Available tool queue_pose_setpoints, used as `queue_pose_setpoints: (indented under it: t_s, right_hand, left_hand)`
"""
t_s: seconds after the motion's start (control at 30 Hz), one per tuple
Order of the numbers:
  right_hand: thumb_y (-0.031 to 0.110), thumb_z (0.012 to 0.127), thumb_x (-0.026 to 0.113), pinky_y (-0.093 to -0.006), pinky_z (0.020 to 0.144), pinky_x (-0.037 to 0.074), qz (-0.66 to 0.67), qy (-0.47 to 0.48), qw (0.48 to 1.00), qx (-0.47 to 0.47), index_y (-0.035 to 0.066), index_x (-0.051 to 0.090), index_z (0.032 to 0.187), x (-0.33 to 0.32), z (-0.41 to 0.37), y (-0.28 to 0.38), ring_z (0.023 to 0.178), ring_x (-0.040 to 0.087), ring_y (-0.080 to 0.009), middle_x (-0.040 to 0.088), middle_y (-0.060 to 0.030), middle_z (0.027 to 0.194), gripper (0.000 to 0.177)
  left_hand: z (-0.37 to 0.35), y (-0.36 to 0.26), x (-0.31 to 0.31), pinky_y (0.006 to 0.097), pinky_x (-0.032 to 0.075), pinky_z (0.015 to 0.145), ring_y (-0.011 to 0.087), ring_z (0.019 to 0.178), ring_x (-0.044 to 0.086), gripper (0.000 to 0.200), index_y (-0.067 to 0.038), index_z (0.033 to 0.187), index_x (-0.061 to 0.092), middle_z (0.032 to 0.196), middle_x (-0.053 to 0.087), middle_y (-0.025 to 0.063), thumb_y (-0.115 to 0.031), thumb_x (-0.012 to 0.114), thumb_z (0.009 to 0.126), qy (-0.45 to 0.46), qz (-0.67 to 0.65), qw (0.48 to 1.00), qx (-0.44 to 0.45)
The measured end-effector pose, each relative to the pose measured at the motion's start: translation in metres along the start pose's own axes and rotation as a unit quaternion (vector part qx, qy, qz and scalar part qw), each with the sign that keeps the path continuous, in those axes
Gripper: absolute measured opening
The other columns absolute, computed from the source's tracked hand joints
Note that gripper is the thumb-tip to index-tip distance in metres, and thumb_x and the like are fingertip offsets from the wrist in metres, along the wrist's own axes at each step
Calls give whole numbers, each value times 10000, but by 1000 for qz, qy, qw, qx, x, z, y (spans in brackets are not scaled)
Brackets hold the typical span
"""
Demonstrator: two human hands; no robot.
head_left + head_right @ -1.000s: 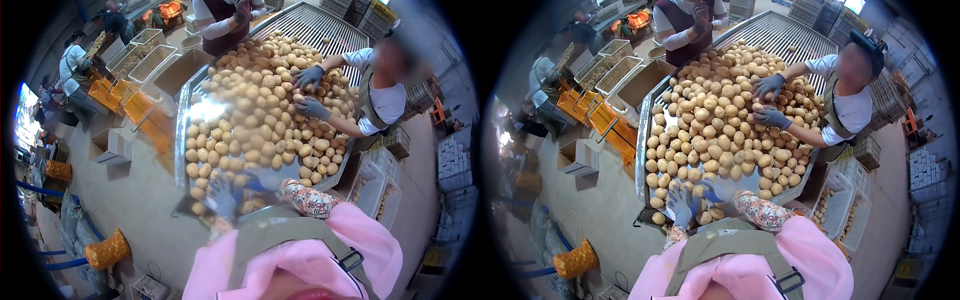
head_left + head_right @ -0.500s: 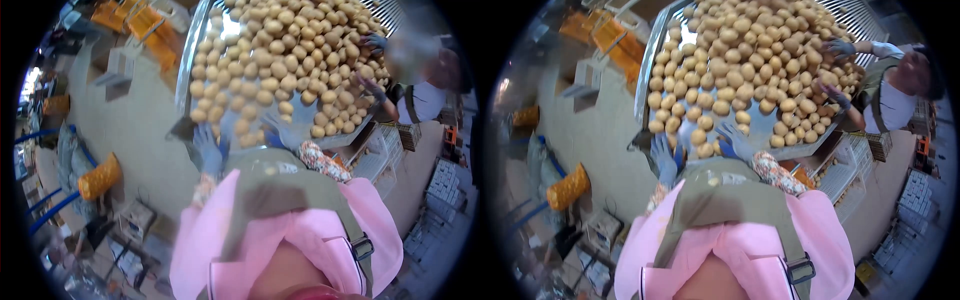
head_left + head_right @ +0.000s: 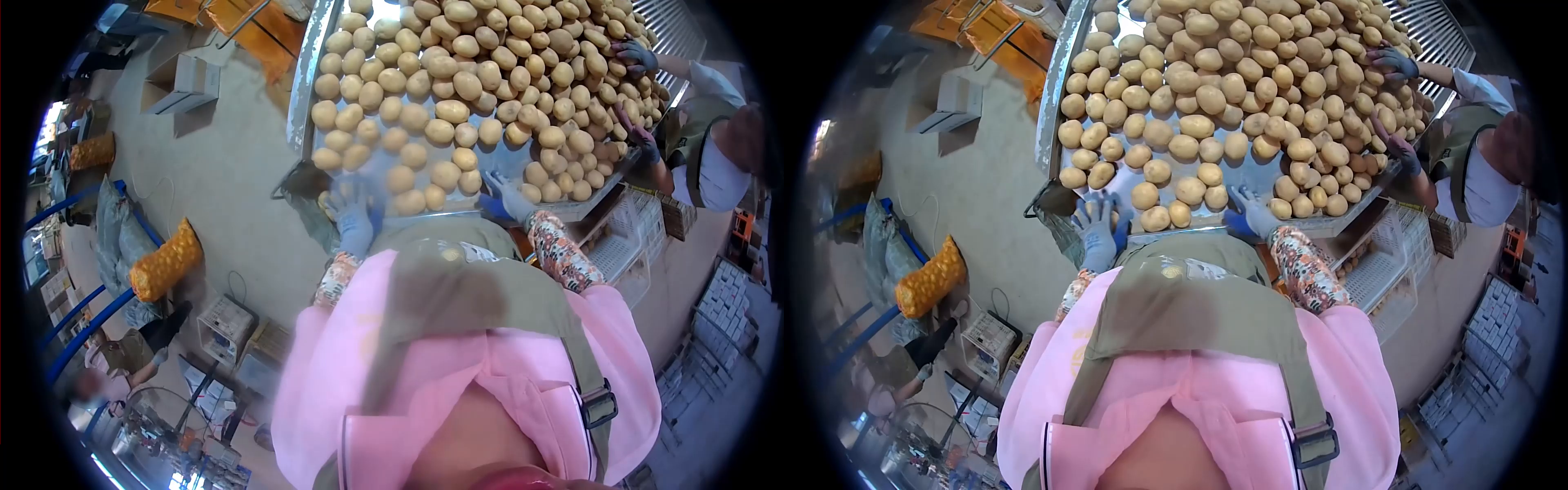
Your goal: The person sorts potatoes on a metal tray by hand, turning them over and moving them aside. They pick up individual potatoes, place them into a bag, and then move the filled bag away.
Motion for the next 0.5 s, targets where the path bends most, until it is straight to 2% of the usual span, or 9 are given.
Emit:
queue_pose_setpoints:
  t_s: [0.07, 0.13, 0.17, 0.27, 0.3, 0.33, 0.37, 0.43, 0.5]
  right_hand:
    - [377, 850, 629, -400, 1049, 357, 300, 91, 947, 71, 15, 269, 1467, 13, -3, 21, 1275, 451, -372, 424, -258, 1407, 801]
    - [309, 884, 618, -385, 1059, 351, 348, 111, 930, 30, -36, 228, 1449, 20, 15, 62, 1289, 413, -334, 406, -255, 1398, 768]
    - [457, 859, 605, -408, 1029, 370, 305, 116, 945, 7, -13, 283, 1423, 16, 19, 82, 1197, 484, -383, 479, -267, 1317, 802]
    - [471, 890, 557, -383, 979, 404, 190, 155, 969, -26, -14, 329, 1376, 19, 36, 110, 1093, 538, -326, 527, -252, 1224, 723]
    - [443, 909, 535, -364, 949, 415, 501, 121, 852, -94, -6, 383, 1330, 9, 33, 128, 1033, 549, -292, 554, -223, 1163, 634]
    - [415, 928, 513, -345, 919, 425, 754, 70, 635, -153, 2, 437, 1285, -8, 29, 131, 973, 560, -258, 581, -195, 1103, 551]
    - [415, 928, 513, -345, 919, 425, 755, 65, 635, -150, 2, 437, 1285, 3, 43, 113, 973, 560, -258, 581, -195, 1103, 551]
    - [365, 945, 489, -320, 879, 443, 455, 11, 837, -302, 49, 552, 1189, 17, 72, 75, 913, 564, -217, 619, -107, 1013, 404]
    - [327, 942, 506, -307, 865, 461, 573, -12, 809, 128, 73, 611, 1129, 5, 62, -10, 931, 573, -201, 626, -47, 1008, 332]
  left_hand:
    - [8, 12, -15, 621, 73, 1106, 409, 1413, 174, 710, -183, 1454, 364, 1537, 261, 130, -510, 561, 856, -84, -7, 996, 10]
    - [27, 16, -34, 589, 130, 1113, 419, 1396, 218, 724, -176, 1465, 346, 1534, 243, 180, -468, 598, 852, -191, 42, 980, 27]
    - [44, 11, -39, 589, 130, 1113, 419, 1396, 218, 724, -176, 1465, 346, 1534, 243, 180, -468, 598, 852, -188, 43, 981, 33]
    - [101, -13, -83, 551, 178, 1119, 450, 1381, 241, 696, -171, 1461, 349, 1524, 257, 197, -477, 574, 877, -250, -132, 958, 37]
    - [114, -24, -92, 539, 189, 1121, 462, 1377, 242, 687, -173, 1459, 350, 1521, 263, 198, -482, 566, 885, -244, -179, 952, 34]
    - [123, -32, -95, 604, 185, 1099, 504, 1378, 196, 693, -197, 1462, 339, 1521, 263, 200, -524, 544, 886, -216, -242, 945, 40]
    - [123, -38, -94, 604, 185, 1099, 504, 1378, 196, 693, -197, 1462, 339, 1521, 263, 200, -524, 544, 886, -212, -243, 946, 44]
    - [123, -61, -72, 666, 167, 1073, 532, 1382, 139, 739, -228, 1478, 305, 1541, 222, 189, -591, 520, 871, -61, -113, 991, 38]
    - [92, -75, -72, 690, 153, 1063, 534, 1381, 135, 645, -233, 1492, 268, 1555, 176, 153, -492, 464, 935, 15, -24, 999, 45]
Point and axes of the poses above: each hand's wrist, its own z-axis towards the middle knuckle, its own x-axis out of the palm, y = z × x, the point moved 8 cm from there along z, towards the middle knuckle
